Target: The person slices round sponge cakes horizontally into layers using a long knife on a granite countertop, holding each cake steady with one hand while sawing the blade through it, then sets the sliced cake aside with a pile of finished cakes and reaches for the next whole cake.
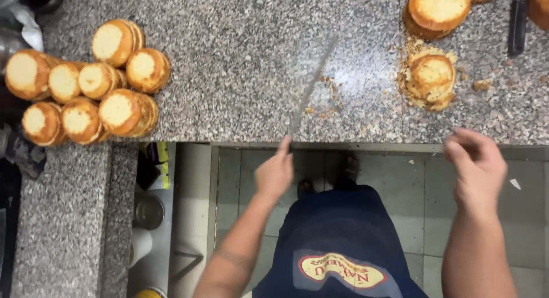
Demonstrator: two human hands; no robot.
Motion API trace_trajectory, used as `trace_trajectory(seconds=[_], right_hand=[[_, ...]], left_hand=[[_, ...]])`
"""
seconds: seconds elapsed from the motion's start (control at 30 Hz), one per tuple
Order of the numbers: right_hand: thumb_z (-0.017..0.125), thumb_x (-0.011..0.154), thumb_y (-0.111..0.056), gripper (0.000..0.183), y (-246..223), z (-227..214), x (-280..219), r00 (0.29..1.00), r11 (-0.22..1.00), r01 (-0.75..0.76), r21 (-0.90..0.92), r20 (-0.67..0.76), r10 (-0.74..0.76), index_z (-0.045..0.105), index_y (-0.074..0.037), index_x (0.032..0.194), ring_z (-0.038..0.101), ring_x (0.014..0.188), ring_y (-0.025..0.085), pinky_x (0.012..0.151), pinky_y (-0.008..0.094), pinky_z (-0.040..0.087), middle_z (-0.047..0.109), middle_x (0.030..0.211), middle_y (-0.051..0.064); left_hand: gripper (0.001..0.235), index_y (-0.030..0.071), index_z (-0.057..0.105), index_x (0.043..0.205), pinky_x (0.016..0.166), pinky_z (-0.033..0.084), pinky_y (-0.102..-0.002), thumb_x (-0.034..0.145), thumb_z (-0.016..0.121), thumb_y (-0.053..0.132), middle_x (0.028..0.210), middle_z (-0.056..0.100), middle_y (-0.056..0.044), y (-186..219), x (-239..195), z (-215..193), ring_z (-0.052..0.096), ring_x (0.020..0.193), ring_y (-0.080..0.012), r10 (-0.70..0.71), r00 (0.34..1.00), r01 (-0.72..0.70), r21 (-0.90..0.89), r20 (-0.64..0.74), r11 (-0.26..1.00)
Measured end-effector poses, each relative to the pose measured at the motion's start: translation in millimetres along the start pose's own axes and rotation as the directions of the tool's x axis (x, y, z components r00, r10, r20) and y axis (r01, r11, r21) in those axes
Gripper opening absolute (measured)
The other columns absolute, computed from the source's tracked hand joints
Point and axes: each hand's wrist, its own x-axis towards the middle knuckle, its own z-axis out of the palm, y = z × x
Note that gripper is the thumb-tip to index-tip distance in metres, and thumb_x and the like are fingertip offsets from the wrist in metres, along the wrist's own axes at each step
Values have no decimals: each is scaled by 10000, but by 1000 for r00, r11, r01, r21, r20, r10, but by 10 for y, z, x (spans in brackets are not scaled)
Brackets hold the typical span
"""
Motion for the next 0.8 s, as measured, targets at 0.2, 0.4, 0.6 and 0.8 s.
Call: trace_trajectory(seconds=[0.2, 0.4, 0.6, 0.8], right_hand=[[720, 1012, -2, 330, -301, 195, 187, 955, 996, 83, 17, 284, -84, 637, 14, 1331, 653, 1038, 112, 932, 262, 546, 694, 1167, 63], [688, 1047, -50, 278, 20, -702, 698, 944, 999, -33, -13, 327, 35, 643, 10, 1314, 687, 1014, 127, 931, 285, 580, 698, 1142, 69], [680, 1102, -43, 214, 100, -1179, 1283, 904, 998, -5, 57, 427, -19, 631, 35, 1294, 686, 1036, 152, 947, 283, 570, 701, 1146, 99], [668, 1087, 9, 209, 237, -1738, 1661, 903, 995, 64, 78, 421, -91, 637, 53, 1290, 699, 1033, 157, 984, 317, 598, 685, 1195, 117]], left_hand=[[596, 290, 460, 1529, 617, 554, -458, 965, 636, 208, 1275, 678, -156, -328, -118, -106, 696, 883, -337, -151, 987, 141, -779, 60, 611], [619, 300, 327, 1598, 747, 563, -519, 1026, 562, 277, 1060, 717, -244, -168, -815, 479, 721, 887, -427, -269, 903, 198, -231, -336, 953], [582, 350, 370, 1581, 738, 537, -541, 1025, 538, 320, 867, 744, -197, 1664, -391, 1150, 693, 799, -444, -202, 962, 152, -256, -182, 955], [599, 279, 447, 1606, 592, 505, -522, 1033, 585, 173, 832, 678, -223, 845, -482, 738, 621, 650, -288, -613, 783, 276, -822, -109, 498]])
